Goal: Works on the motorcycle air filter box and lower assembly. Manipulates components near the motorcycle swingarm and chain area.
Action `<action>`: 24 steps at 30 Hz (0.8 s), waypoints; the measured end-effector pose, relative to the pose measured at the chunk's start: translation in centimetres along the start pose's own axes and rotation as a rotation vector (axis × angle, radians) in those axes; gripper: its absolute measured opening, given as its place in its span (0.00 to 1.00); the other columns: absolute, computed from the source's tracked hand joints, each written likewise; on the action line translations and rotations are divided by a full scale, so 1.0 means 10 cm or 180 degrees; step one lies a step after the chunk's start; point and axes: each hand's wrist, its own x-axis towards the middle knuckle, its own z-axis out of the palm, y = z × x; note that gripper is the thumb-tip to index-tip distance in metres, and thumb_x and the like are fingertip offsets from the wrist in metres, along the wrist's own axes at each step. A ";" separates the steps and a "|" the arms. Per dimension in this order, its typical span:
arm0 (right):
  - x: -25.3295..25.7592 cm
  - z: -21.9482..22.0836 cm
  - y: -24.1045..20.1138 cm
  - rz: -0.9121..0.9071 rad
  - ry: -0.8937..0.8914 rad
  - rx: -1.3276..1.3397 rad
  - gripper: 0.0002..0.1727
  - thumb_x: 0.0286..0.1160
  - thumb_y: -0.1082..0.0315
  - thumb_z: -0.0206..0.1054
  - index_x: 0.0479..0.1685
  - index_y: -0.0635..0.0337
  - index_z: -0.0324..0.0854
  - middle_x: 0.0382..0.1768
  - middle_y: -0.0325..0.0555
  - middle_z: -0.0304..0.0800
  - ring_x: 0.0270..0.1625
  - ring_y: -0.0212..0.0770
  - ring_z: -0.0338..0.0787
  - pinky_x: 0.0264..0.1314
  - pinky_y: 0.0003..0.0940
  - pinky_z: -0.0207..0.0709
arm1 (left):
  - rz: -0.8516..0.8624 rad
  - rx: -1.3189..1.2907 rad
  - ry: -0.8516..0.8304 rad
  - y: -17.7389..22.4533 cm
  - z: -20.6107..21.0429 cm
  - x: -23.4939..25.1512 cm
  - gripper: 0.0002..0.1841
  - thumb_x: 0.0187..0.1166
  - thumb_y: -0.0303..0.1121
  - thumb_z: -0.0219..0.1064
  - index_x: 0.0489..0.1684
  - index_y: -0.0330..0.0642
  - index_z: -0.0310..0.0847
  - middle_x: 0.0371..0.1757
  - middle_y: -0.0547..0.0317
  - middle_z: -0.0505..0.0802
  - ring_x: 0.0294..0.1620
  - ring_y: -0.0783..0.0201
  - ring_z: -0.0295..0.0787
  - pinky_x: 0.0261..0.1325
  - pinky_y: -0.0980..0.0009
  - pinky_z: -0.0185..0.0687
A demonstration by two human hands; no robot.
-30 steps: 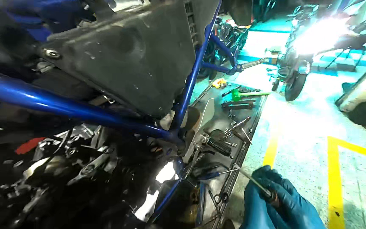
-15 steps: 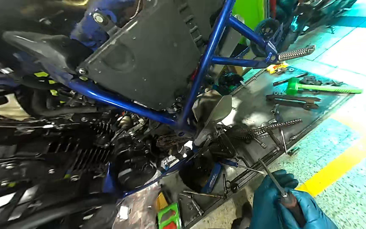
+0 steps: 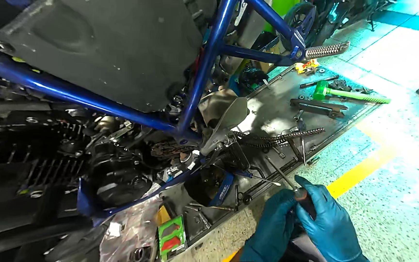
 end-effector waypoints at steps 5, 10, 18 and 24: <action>0.00 -0.25 -0.26 -0.0018 -0.0708 0.1090 0.36 0.66 0.66 0.67 0.82 0.61 0.74 0.60 0.58 0.85 0.56 0.44 0.88 0.53 0.37 0.86 | 0.0192 -0.0505 0.0678 0.56 -0.06 0.05 0.13 0.92 0.30 0.48 0.46 0.36 0.80 0.33 0.57 0.88 0.27 0.71 0.84 0.30 0.79 0.82; -0.20 -0.37 -0.30 -0.0436 -0.0268 0.1797 0.21 0.76 0.74 0.70 0.68 0.66 0.86 0.60 0.62 0.92 0.60 0.46 0.93 0.65 0.35 0.87 | 0.0508 -0.0758 0.0554 1.01 -0.27 -0.01 0.19 0.95 0.34 0.42 0.55 0.38 0.82 0.41 0.54 0.91 0.26 0.71 0.85 0.30 0.81 0.82; -0.25 -0.46 -0.43 0.0076 -0.0277 0.1584 0.21 0.72 0.76 0.69 0.65 0.64 0.88 0.58 0.55 0.94 0.61 0.36 0.92 0.66 0.26 0.85 | 0.0460 -0.0764 0.0256 1.04 -0.18 -0.03 0.17 0.95 0.37 0.44 0.55 0.42 0.81 0.42 0.56 0.91 0.27 0.72 0.85 0.31 0.82 0.83; -0.30 -0.49 -0.40 0.0358 -0.0300 0.1950 0.23 0.69 0.77 0.71 0.67 0.65 0.87 0.62 0.52 0.93 0.65 0.33 0.90 0.69 0.26 0.83 | 0.0665 -0.0480 0.0004 1.02 -0.19 0.00 0.17 0.95 0.36 0.45 0.54 0.43 0.82 0.43 0.57 0.92 0.30 0.73 0.87 0.34 0.83 0.84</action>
